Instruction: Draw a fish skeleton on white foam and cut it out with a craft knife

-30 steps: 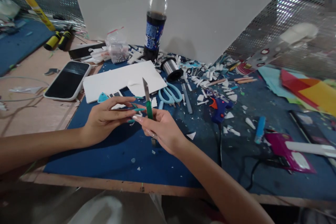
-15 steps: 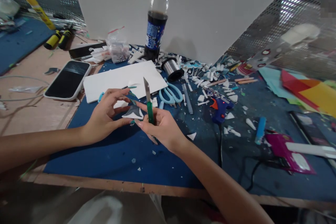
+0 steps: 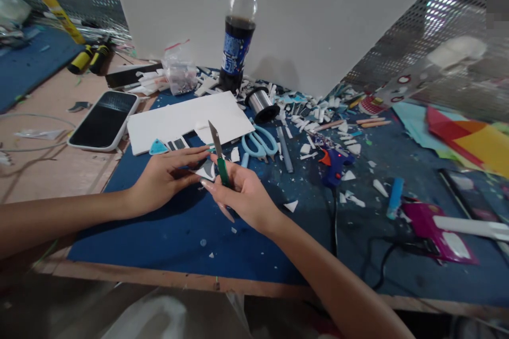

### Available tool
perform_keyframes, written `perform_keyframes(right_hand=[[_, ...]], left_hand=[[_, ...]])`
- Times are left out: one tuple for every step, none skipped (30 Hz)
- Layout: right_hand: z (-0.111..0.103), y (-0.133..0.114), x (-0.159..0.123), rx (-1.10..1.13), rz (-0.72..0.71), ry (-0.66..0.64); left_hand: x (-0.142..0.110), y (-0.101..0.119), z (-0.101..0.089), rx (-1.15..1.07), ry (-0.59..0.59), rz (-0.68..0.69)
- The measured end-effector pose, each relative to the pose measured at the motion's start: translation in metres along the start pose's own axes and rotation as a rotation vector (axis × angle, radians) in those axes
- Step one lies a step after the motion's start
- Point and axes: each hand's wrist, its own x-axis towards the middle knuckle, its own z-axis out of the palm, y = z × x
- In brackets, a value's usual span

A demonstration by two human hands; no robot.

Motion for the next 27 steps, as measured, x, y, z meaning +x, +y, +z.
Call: perform_keyframes(right_hand=[[0.000, 0.000, 0.000, 0.011, -0.007, -0.021], [0.000, -0.001, 0.000, 0.025, -0.019, -0.033], [-0.001, -0.001, 0.000, 0.041, -0.035, -0.031], [-0.002, -0.002, 0.000, 0.055, -0.053, -0.016], [-0.003, -0.002, 0.001, 0.058, -0.074, 0.015], [-0.005, -0.003, 0.002, 0.044, -0.094, 0.052], [-0.006, -0.003, 0.002, 0.008, -0.110, 0.091], [-0.007, -0.002, 0.003, -0.043, -0.121, 0.131], [-0.008, -0.001, 0.004, -0.102, -0.126, 0.165], [-0.009, 0.000, 0.004, -0.158, -0.127, 0.188], [-0.009, 0.001, 0.004, -0.205, -0.126, 0.201], [-0.009, 0.003, 0.004, -0.242, -0.124, 0.205], [-0.009, 0.005, 0.004, -0.270, -0.126, 0.203], [-0.008, 0.006, 0.004, -0.296, -0.133, 0.198], [-0.008, 0.008, 0.003, -0.330, -0.144, 0.195], [-0.007, 0.009, 0.003, -0.375, -0.164, 0.199], [-0.006, 0.009, 0.002, -0.431, -0.188, 0.203], [-0.005, 0.009, 0.002, -0.494, -0.213, 0.207], [-0.005, 0.009, 0.002, -0.558, -0.240, 0.204], [-0.004, 0.008, 0.001, -0.616, -0.263, 0.193], [-0.004, 0.008, 0.001, -0.664, -0.286, 0.179], [-0.004, 0.007, 0.001, -0.700, -0.303, 0.158], [-0.005, 0.006, 0.000, -0.723, -0.321, 0.140], [-0.007, 0.005, 0.000, -0.736, -0.343, 0.131], [-0.009, 0.004, -0.001, -0.748, -0.375, 0.137], [-0.011, 0.003, -0.001, -0.768, -0.420, 0.152], [-0.014, 0.002, -0.001, -0.802, -0.480, 0.170]], left_hand=[[0.000, 0.000, 0.000, 0.009, 0.008, 0.010], [0.000, 0.001, -0.001, 0.007, 0.020, 0.011], [0.000, 0.002, -0.001, 0.000, 0.039, 0.006], [-0.001, 0.002, -0.001, -0.005, 0.061, 0.003], [-0.001, 0.003, -0.002, -0.005, 0.082, 0.006], [-0.002, 0.004, -0.002, -0.001, 0.097, 0.015], [-0.002, 0.005, -0.002, 0.007, 0.106, 0.028], [-0.002, 0.006, -0.003, 0.014, 0.111, 0.042], [-0.002, 0.007, -0.003, 0.019, 0.120, 0.056], [-0.003, 0.008, -0.003, 0.025, 0.129, 0.067], [-0.003, 0.008, -0.004, 0.035, 0.136, 0.074], [-0.003, 0.009, -0.004, 0.050, 0.137, 0.074], [-0.002, 0.009, -0.004, 0.068, 0.130, 0.071], [-0.002, 0.010, -0.004, 0.084, 0.117, 0.064], [-0.002, 0.010, -0.004, 0.094, 0.100, 0.055], [-0.002, 0.010, -0.003, 0.095, 0.085, 0.049], [-0.002, 0.009, -0.003, 0.087, 0.076, 0.049], [-0.002, 0.009, -0.003, 0.079, 0.071, 0.055], [-0.002, 0.009, -0.003, 0.074, 0.067, 0.070], [-0.002, 0.008, -0.003, 0.077, 0.061, 0.089], [-0.003, 0.008, -0.003, 0.088, 0.056, 0.113], [-0.003, 0.008, -0.003, 0.101, 0.054, 0.137], [-0.002, 0.008, -0.003, 0.109, 0.058, 0.156], [-0.002, 0.008, -0.004, 0.106, 0.064, 0.167], [-0.002, 0.008, -0.004, 0.093, 0.070, 0.169], [-0.002, 0.009, -0.004, 0.072, 0.077, 0.164], [-0.002, 0.010, -0.005, 0.048, 0.081, 0.158]])
